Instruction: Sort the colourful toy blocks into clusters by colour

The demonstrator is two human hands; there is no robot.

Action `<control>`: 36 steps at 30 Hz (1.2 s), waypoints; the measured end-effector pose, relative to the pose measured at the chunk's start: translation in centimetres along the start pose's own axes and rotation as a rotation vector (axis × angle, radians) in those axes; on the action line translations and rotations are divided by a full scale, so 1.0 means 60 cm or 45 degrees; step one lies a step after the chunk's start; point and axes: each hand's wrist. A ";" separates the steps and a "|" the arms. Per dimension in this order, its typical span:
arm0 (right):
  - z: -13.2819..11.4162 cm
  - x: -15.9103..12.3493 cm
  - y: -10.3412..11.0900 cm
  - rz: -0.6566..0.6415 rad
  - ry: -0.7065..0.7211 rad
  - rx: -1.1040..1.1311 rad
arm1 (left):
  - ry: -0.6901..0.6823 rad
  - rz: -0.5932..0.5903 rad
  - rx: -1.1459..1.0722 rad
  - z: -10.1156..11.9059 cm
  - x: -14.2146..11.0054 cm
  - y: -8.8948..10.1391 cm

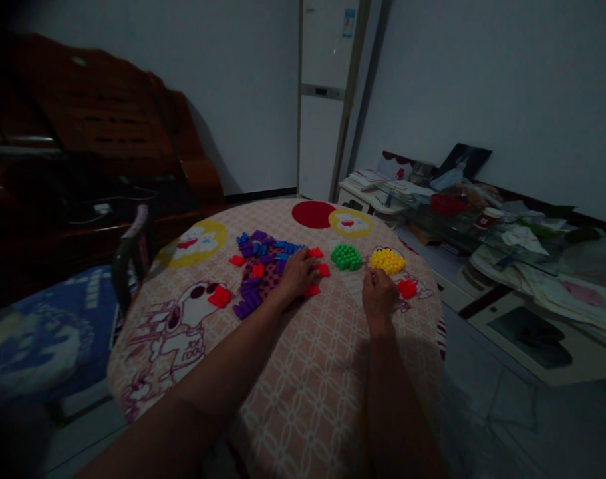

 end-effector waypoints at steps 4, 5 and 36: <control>-0.007 -0.002 0.001 -0.044 -0.023 -0.004 | 0.049 0.042 -0.063 -0.016 0.005 0.005; -0.008 -0.002 0.002 -0.048 -0.026 0.002 | 0.053 0.072 -0.117 -0.021 0.007 0.008; -0.037 -0.005 0.016 -0.682 -0.359 1.018 | -0.095 -0.170 -1.255 0.068 0.003 -0.016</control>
Point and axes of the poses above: each hand's wrist, its own x-axis towards the middle knuckle, its own y-axis out of the back of the hand, z = x × y, and after that the axes turned 9 degrees about -z, right-handed
